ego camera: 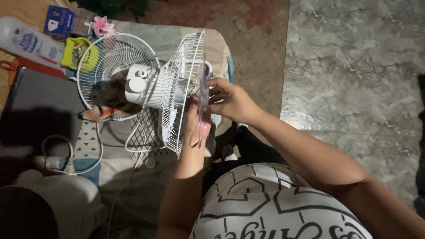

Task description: The person assembles a small white electric fan by attaching the front and rear grilles and securing the blades. They manipulate the fan parts on a table, aligning and snapping the components together, and then wipe the assembled fan with a cloth.

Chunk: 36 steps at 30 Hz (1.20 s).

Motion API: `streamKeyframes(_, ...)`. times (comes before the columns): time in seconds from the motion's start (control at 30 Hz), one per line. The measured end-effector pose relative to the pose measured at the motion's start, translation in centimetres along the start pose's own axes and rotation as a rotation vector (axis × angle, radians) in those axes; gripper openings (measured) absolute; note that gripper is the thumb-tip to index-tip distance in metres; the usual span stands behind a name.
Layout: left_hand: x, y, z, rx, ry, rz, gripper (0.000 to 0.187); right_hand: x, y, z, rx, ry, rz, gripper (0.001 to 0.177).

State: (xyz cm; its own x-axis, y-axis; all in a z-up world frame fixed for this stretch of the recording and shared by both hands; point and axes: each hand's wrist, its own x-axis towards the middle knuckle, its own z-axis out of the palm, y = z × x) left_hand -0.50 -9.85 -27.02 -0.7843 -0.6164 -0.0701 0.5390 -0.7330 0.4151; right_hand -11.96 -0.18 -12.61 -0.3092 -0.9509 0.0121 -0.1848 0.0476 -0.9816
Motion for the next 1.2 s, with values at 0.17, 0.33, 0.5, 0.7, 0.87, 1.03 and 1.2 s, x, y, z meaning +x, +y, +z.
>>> streamKeyframes(0.17, 0.5, -0.3, -1.4, -0.036, -0.103, 0.081, 0.056, 0.1, -0.3, 0.4, 0.004, 0.021, -0.019, 0.055)
streamKeyframes(0.33, 0.9, -0.3, -1.4, -0.082, -0.063, 0.028, 0.046, 0.3, 0.1, 0.5, 0.035, 0.039, 0.049, 0.056)
streamKeyframes(0.5, 0.2, 0.7, 1.2, -0.078, -0.112, 0.041, 0.048, 0.4, 0.6, 0.2, 0.047, 0.026, 0.006, 0.057)
streamKeyframes(0.7, 0.1, 1.2, 2.2, 0.001, -0.115, 0.1, 0.048, 0.7, 1.2, -0.8, 0.279, -0.094, 0.099, 0.057)
streamKeyframes(0.87, -0.6, 0.7, 1.0, 0.026, -0.14, 0.085, 0.032, -0.2, 0.9, -0.2, 0.273, -0.047, 0.148, 0.053)
streamKeyframes(1.03, -0.4, 1.2, 1.9, 0.03, -0.132, 0.078, 0.033, 0.2, -0.2, 0.1, 0.426, -0.102, 0.071, 0.052)
streamKeyframes(1.2, 0.1, 2.1, 3.4, 0.091, -0.048, 0.042, 0.044, 1.8, -0.6, -0.5, 0.088, -0.082, 0.08, 0.057)
